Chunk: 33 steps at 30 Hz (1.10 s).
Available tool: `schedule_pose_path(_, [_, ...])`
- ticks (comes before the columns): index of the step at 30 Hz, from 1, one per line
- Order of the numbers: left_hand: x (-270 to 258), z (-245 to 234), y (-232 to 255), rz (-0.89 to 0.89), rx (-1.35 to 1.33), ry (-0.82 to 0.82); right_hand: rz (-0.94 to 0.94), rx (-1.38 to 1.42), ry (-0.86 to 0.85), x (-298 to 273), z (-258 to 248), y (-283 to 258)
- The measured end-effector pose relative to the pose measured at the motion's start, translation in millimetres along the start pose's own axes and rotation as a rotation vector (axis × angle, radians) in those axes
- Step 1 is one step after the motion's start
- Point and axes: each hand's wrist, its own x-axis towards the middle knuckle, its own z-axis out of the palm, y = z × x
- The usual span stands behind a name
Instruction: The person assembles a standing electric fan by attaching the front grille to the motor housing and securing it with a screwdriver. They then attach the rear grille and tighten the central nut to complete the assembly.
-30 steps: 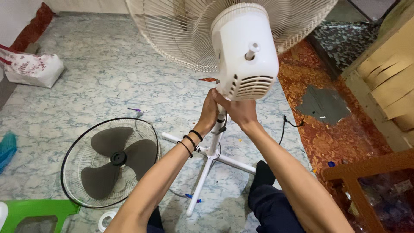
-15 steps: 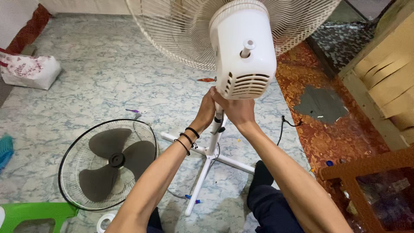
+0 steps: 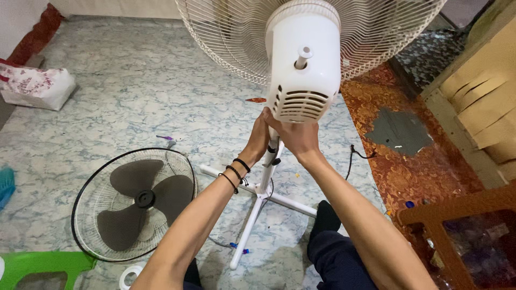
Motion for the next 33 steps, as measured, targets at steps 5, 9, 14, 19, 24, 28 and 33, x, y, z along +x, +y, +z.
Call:
schedule_pose_path(5, [-6.2,9.4,-8.6,0.108,0.063,0.129,-0.200,0.104,-0.040,9.7,-6.1,13.5])
schedule_pose_path(9, [-8.5,17.0,-2.4,0.163,0.070,0.157,-0.144,0.098,-0.108,19.2,-9.9,12.1])
schedule_pose_path(14, [8.2,24.0,22.5,0.333,0.287,0.242,-0.230,0.233,-0.133,38.4,-24.1,-5.4])
schedule_pose_path(19, [15.1,18.0,48.9,0.254,0.096,0.188,-0.232,0.352,-0.125,42.1,-25.2,-31.8])
schedule_pose_path(24, [10.6,10.0,45.7,0.201,0.007,0.203,-0.063,0.248,-0.139,34.5,-22.5,-41.0])
schedule_pose_path(28, [10.8,5.0,50.2,0.289,0.183,0.305,-0.218,0.408,-0.100,32.9,-15.2,-47.1])
schedule_pose_path(33, [2.4,0.7,66.0,0.297,0.080,0.271,-0.236,0.464,-0.138,28.6,-5.5,-48.5])
